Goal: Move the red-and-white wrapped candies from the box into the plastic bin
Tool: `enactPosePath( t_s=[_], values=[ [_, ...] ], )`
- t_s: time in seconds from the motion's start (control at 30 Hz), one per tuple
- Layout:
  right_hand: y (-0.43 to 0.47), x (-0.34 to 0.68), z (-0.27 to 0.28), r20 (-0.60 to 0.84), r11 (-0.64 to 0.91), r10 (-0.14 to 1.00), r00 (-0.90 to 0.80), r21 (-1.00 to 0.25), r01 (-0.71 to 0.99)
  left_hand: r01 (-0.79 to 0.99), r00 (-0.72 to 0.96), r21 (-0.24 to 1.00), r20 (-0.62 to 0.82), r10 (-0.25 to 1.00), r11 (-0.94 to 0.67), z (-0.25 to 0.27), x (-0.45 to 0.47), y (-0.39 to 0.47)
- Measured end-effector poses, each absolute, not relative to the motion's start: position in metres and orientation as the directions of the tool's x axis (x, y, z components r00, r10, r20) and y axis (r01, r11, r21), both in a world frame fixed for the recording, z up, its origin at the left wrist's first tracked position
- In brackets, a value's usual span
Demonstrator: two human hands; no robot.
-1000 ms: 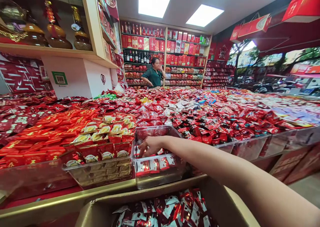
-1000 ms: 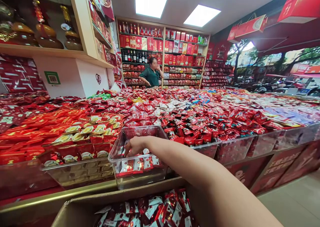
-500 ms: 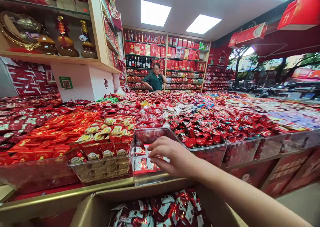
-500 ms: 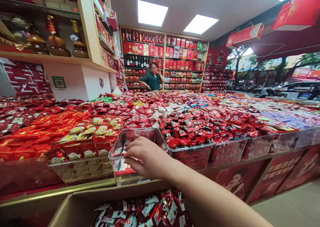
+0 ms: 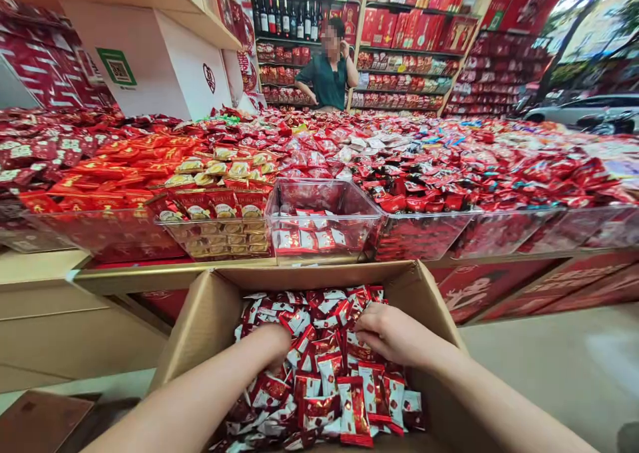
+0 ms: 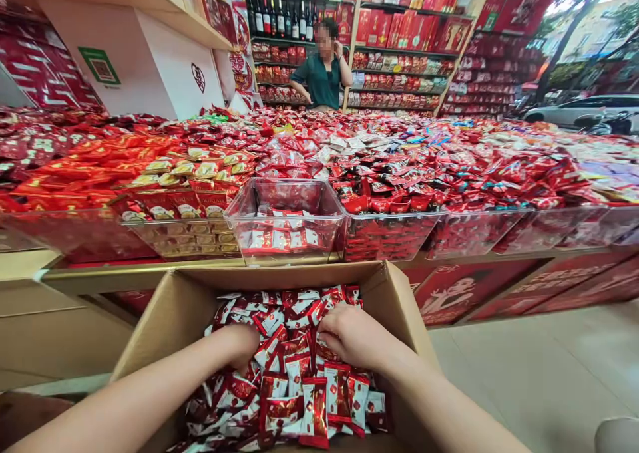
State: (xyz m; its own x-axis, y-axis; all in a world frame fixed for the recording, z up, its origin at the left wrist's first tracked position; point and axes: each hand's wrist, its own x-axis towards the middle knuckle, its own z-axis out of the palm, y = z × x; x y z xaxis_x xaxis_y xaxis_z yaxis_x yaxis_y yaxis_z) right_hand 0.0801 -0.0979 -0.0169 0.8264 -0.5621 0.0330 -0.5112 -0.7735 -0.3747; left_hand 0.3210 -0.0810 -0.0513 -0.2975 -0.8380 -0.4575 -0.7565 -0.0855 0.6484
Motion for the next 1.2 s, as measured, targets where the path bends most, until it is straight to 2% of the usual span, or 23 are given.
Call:
enactPosePath(
  t_s=[0.1, 0.2, 0.3, 0.37, 0.5, 0.57, 0.73, 1.03, 1.2],
  values=[
    [-0.097, 0.082, -0.014, 0.027, -0.757, -0.565, 0.824, -0.414, -0.506, -0.795, -0.318, 0.599, -0.547, -0.774, -0.097, -0.026, 0.33, -0.089],
    [-0.095, 0.084, -0.012, 0.038, -0.641, -0.66, 0.751, -0.55, -0.535, -0.791, -0.368, 0.607, -0.571, -0.734, -0.075, 0.006, 0.339, -0.098],
    [-0.092, 0.088, -0.008, 0.008, -0.436, -0.719, 0.695, -0.783, -0.443, -0.711, -0.452, 0.7, -0.526, -0.72, -0.065, 0.029, 0.33, -0.098],
    [-0.092, 0.092, -0.005, -0.014, -0.312, -0.729, 0.684, -0.883, -0.35, -0.634, -0.505, 0.769, -0.489, -0.711, -0.078, 0.037, 0.318, -0.094],
    [-0.093, 0.098, -0.001, -0.105, -0.026, -0.769, 0.63, -0.98, -0.196, -0.461, -0.556, 0.881, -0.383, -0.738, -0.11, 0.039, 0.3, -0.087],
    [-0.094, 0.099, -0.001, -0.113, 0.064, -0.778, 0.617, -0.993, -0.102, -0.394, -0.545, 0.912, -0.33, -0.771, -0.112, 0.039, 0.297, -0.086],
    [-0.095, 0.098, -0.001, -0.062, 0.063, -0.843, 0.534, -0.998, -0.018, -0.3, -0.492, 0.946, -0.263, -0.83, -0.122, 0.037, 0.292, -0.082],
    [-0.095, 0.096, 0.0, -0.031, -0.001, -0.86, 0.509, -0.998, -0.062, -0.217, -0.511, 0.952, -0.298, -0.806, -0.214, 0.037, 0.288, -0.077],
    [-0.091, 0.089, 0.019, -0.002, -0.085, -0.876, 0.483, -0.984, -0.158, -0.183, -0.584, 0.953, -0.302, -0.753, -0.241, 0.039, 0.298, -0.077]
  ],
)
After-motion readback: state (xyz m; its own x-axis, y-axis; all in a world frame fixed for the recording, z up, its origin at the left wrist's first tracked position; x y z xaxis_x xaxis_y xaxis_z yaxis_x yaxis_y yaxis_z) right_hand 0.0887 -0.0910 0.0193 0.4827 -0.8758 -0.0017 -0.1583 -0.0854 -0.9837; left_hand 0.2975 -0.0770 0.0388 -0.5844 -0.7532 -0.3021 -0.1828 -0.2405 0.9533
